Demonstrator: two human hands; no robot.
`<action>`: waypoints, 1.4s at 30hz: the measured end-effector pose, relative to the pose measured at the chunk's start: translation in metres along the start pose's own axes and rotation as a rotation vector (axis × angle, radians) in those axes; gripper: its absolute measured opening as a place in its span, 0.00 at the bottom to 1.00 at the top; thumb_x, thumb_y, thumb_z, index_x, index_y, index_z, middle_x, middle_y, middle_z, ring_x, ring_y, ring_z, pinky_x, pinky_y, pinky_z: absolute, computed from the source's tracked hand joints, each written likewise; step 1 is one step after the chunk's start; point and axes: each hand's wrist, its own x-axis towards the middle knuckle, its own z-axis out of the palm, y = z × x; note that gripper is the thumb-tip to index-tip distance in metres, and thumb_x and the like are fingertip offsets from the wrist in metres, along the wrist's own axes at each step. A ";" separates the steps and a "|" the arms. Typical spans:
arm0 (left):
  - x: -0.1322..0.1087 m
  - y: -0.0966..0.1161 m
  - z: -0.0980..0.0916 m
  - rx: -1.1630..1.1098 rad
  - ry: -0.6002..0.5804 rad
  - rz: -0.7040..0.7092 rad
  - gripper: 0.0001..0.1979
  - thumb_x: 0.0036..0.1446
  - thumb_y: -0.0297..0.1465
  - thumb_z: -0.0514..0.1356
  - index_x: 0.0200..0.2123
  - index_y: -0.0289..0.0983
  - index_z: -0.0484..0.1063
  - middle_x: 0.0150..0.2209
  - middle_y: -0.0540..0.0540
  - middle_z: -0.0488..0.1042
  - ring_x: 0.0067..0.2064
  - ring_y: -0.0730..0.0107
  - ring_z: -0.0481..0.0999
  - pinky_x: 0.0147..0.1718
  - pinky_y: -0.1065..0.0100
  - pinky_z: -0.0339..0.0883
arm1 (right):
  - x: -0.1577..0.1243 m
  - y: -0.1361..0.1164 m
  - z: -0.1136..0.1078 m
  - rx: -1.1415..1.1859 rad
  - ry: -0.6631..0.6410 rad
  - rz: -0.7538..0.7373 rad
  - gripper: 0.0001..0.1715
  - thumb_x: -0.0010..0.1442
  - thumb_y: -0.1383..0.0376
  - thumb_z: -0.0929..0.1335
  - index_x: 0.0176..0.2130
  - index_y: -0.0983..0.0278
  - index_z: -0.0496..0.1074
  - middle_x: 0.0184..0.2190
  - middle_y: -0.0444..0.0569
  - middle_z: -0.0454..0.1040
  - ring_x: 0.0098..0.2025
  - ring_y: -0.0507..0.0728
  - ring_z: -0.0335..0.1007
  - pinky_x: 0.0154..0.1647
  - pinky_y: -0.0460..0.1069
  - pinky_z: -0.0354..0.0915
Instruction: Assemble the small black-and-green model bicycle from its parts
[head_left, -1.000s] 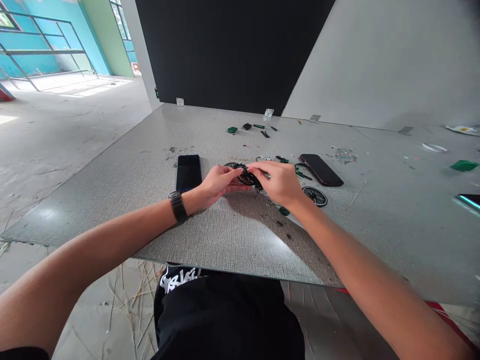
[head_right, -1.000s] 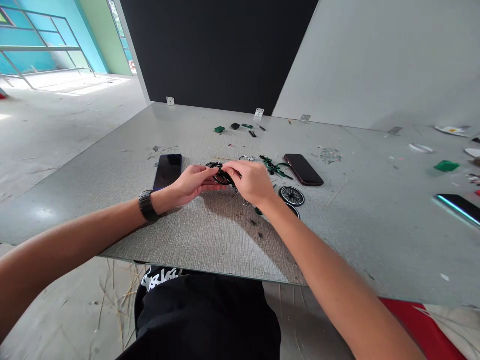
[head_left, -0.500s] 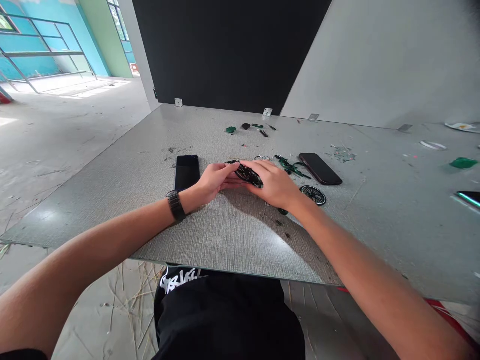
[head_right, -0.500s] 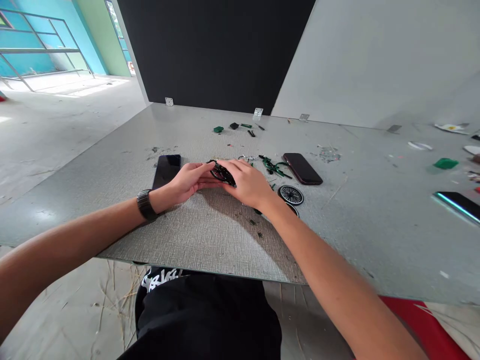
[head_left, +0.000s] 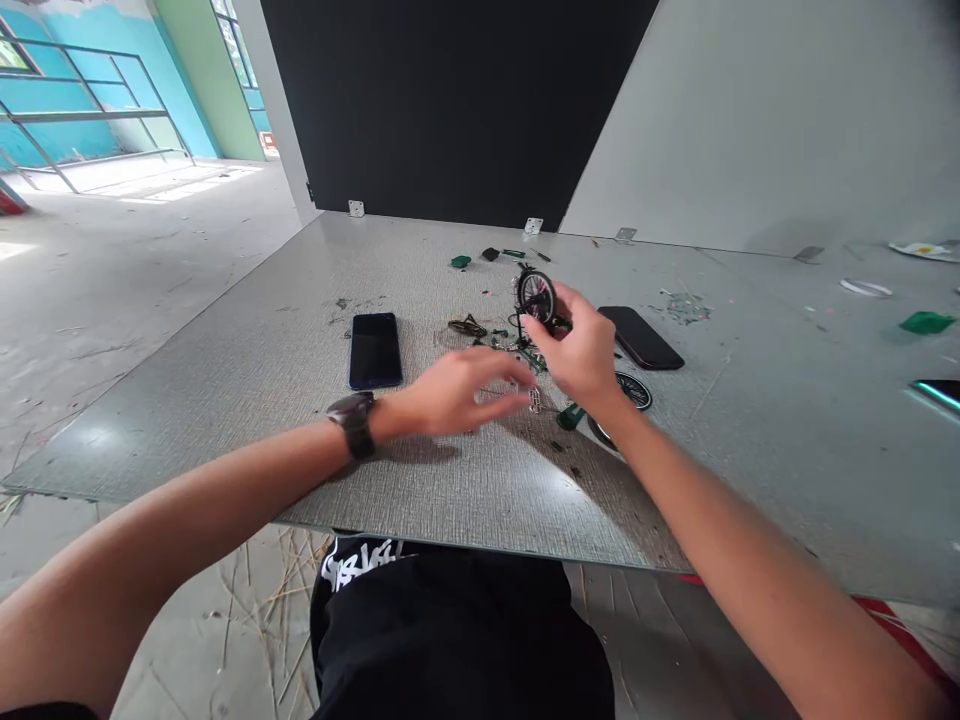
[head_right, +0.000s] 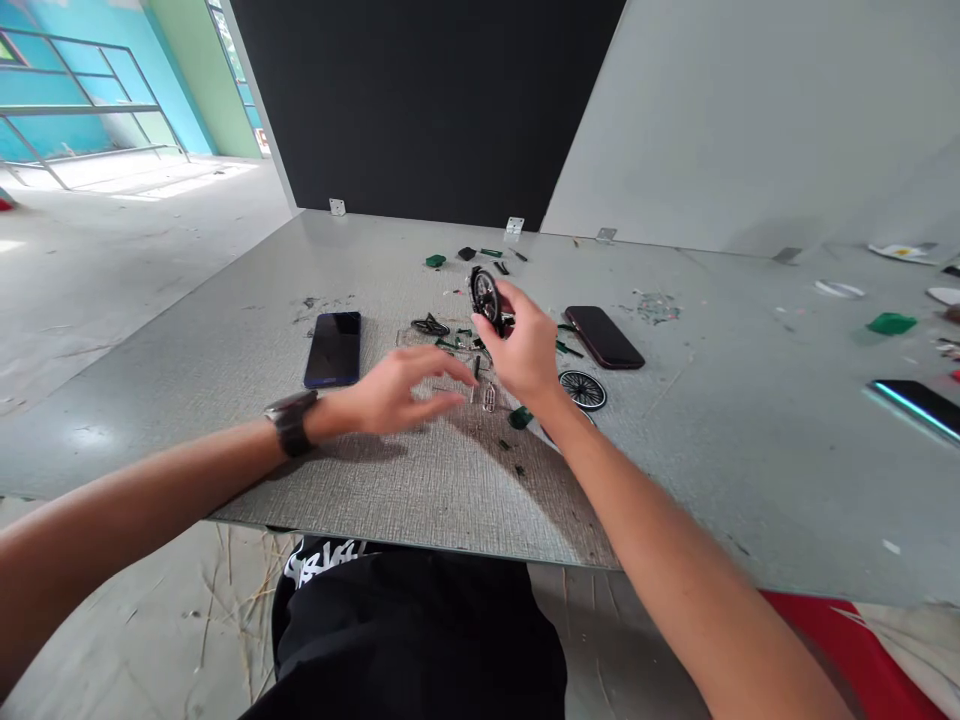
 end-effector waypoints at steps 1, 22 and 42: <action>-0.001 0.006 0.005 0.061 -0.124 0.109 0.18 0.67 0.40 0.57 0.54 0.36 0.73 0.53 0.38 0.78 0.55 0.58 0.77 0.57 0.56 0.68 | 0.002 0.002 0.000 0.032 0.028 0.030 0.24 0.59 0.59 0.72 0.55 0.60 0.74 0.47 0.54 0.80 0.46 0.65 0.77 0.52 0.62 0.72; 0.000 0.000 0.031 0.517 -0.472 -0.040 0.42 0.68 0.54 0.40 0.70 0.26 0.51 0.72 0.31 0.52 0.74 0.54 0.49 0.71 0.56 0.41 | 0.000 -0.005 0.003 0.811 -0.091 0.419 0.20 0.45 0.60 0.80 0.39 0.58 0.77 0.38 0.44 0.79 0.39 0.56 0.76 0.50 0.56 0.75; 0.003 -0.044 -0.025 0.630 -0.027 -0.282 0.23 0.68 0.45 0.53 0.54 0.33 0.71 0.53 0.34 0.76 0.52 0.50 0.76 0.50 0.53 0.67 | 0.000 -0.001 0.002 0.841 0.011 0.630 0.13 0.41 0.66 0.75 0.31 0.58 0.73 0.34 0.43 0.77 0.39 0.56 0.74 0.49 0.57 0.75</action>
